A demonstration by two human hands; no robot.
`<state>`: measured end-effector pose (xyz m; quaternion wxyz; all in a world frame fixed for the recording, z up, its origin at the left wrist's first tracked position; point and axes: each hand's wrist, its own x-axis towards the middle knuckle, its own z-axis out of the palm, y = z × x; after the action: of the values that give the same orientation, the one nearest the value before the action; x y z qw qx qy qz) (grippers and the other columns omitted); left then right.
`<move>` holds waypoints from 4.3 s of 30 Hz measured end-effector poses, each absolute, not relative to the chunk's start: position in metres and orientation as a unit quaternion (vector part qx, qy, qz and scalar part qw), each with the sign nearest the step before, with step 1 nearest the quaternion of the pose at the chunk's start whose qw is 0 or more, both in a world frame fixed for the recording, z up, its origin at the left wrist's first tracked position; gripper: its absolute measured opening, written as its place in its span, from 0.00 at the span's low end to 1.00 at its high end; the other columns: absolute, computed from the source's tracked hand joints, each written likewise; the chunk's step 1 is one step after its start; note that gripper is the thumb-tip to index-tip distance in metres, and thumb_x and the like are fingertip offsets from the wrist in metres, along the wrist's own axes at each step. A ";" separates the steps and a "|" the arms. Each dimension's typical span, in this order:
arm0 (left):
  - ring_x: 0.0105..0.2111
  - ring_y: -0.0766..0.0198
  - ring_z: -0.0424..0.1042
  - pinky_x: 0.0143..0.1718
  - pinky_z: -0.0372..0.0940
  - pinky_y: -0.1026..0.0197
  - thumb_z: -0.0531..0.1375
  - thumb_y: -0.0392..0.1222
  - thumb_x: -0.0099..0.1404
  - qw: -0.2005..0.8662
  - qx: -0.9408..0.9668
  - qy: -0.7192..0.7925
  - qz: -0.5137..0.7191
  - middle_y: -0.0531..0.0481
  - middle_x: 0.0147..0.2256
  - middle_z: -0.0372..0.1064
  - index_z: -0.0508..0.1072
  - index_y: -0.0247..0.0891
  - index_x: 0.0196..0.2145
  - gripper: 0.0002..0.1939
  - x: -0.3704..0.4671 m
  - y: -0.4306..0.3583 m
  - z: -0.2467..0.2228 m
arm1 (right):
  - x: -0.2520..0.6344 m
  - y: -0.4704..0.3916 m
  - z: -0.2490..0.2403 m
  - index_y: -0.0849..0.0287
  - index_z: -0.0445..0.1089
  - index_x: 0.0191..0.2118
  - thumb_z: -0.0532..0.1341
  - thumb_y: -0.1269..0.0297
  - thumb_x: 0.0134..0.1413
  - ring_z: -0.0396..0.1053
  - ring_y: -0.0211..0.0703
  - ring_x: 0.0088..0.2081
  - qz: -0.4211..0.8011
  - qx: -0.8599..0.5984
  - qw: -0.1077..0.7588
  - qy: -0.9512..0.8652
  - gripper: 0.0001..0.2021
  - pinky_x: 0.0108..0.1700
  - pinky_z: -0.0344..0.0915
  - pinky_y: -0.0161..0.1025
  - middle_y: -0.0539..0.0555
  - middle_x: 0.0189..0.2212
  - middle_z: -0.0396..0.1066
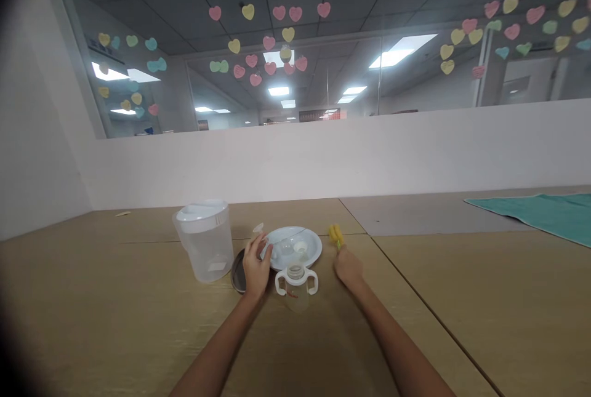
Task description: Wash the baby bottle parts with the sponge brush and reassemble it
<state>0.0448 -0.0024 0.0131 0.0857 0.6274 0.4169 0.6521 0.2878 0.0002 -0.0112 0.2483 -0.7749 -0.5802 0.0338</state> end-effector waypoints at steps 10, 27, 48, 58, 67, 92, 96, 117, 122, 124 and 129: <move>0.34 0.66 0.70 0.38 0.67 0.63 0.54 0.45 0.61 0.158 0.585 0.420 0.676 0.46 0.39 0.71 0.72 0.37 0.41 0.13 0.045 -0.002 0.017 | 0.282 -0.013 0.013 0.64 0.63 0.51 0.46 0.64 0.53 0.68 0.46 0.39 -0.045 -0.630 0.531 -0.565 0.21 0.38 0.62 0.38 0.59 0.40 0.71; 0.36 0.61 0.72 0.41 0.65 0.59 0.51 0.48 0.63 0.178 0.650 0.429 0.602 0.45 0.36 0.74 0.74 0.35 0.37 0.17 0.047 -0.002 0.015 | 0.271 -0.017 0.004 0.54 0.66 0.53 0.48 0.75 0.53 0.68 0.41 0.38 -0.166 -0.553 0.352 -0.737 0.24 0.39 0.64 0.35 0.54 0.37 0.73; 0.33 0.61 0.74 0.34 0.70 0.60 0.58 0.53 0.56 0.343 0.499 0.353 0.713 0.46 0.34 0.72 0.67 0.34 0.38 0.19 0.050 0.000 0.018 | 0.272 -0.021 0.005 0.58 0.74 0.40 0.51 0.69 0.52 0.71 0.40 0.34 -0.200 -0.430 0.413 -0.777 0.16 0.38 0.65 0.35 0.56 0.32 0.75; 0.20 0.70 0.68 0.24 0.64 0.66 0.46 0.52 0.65 0.160 0.454 0.532 0.697 0.49 0.33 0.70 0.64 0.37 0.42 0.18 0.012 0.020 0.019 | 0.282 -0.018 0.005 0.59 0.74 0.33 0.54 0.72 0.48 0.70 0.38 0.28 -0.313 -0.452 0.428 -0.717 0.11 0.30 0.59 0.33 0.52 0.26 0.75; 0.32 0.57 0.72 0.34 0.61 0.60 0.56 0.41 0.59 0.071 0.585 0.678 0.439 0.43 0.30 0.73 0.73 0.35 0.30 0.08 -0.012 0.026 0.005 | 0.280 -0.016 0.003 0.57 0.73 0.33 0.53 0.73 0.46 0.71 0.40 0.30 -0.244 -0.574 0.370 -0.689 0.12 0.29 0.57 0.34 0.52 0.29 0.76; 0.50 0.53 0.60 0.53 0.47 0.47 0.49 0.49 0.65 -0.127 0.764 0.521 0.359 0.46 0.46 0.70 0.68 0.42 0.47 0.17 0.028 -0.006 0.014 | 0.266 -0.018 0.008 0.53 0.76 0.35 0.55 0.79 0.46 0.65 0.42 0.36 -0.228 -0.494 0.338 -0.768 0.17 0.46 0.52 0.40 0.52 0.31 0.75; 0.50 0.52 0.61 0.53 0.44 0.44 0.51 0.51 0.64 -0.097 0.749 0.548 0.360 0.47 0.41 0.72 0.72 0.42 0.40 0.15 0.030 -0.005 0.014 | 0.262 -0.021 0.009 0.54 0.76 0.33 0.55 0.79 0.45 0.65 0.41 0.34 -0.215 -0.505 0.367 -0.751 0.16 0.44 0.52 0.39 0.51 0.29 0.75; 0.49 0.58 0.64 0.53 0.59 0.53 0.59 0.34 0.55 -0.041 0.695 0.453 0.557 0.46 0.48 0.65 0.60 0.38 0.51 0.25 0.033 -0.003 0.021 | 0.271 -0.028 0.013 0.53 0.75 0.39 0.52 0.78 0.47 0.69 0.39 0.36 -0.279 -0.361 0.500 -0.737 0.19 0.40 0.65 0.36 0.52 0.36 0.75; 0.53 0.59 0.62 0.57 0.54 0.52 0.55 0.30 0.55 -0.037 0.755 0.404 0.516 0.48 0.51 0.64 0.62 0.41 0.51 0.25 0.033 -0.008 0.025 | 0.276 -0.024 0.010 0.53 0.74 0.40 0.52 0.78 0.48 0.69 0.40 0.35 -0.302 -0.336 0.468 -0.759 0.19 0.39 0.67 0.38 0.53 0.36 0.75; 0.53 0.59 0.62 0.56 0.57 0.53 0.55 0.30 0.55 -0.011 0.758 0.411 0.507 0.47 0.51 0.64 0.61 0.42 0.52 0.26 0.033 -0.010 0.027 | 0.278 -0.024 0.009 0.53 0.74 0.41 0.52 0.77 0.49 0.70 0.40 0.36 -0.296 -0.321 0.469 -0.768 0.19 0.40 0.68 0.40 0.54 0.37 0.75; 0.49 0.60 0.67 0.53 0.60 0.54 0.59 0.36 0.55 0.063 0.728 0.397 0.555 0.47 0.47 0.68 0.61 0.41 0.49 0.23 0.033 -0.010 0.027 | 0.279 -0.022 0.007 0.54 0.72 0.41 0.53 0.77 0.50 0.71 0.41 0.39 -0.277 -0.277 0.503 -0.770 0.17 0.42 0.69 0.42 0.54 0.38 0.75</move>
<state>0.0329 -0.0099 0.0272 0.0626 0.7280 0.3972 0.5553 0.2794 -0.0221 0.0069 0.5030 -0.2772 -0.7704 -0.2769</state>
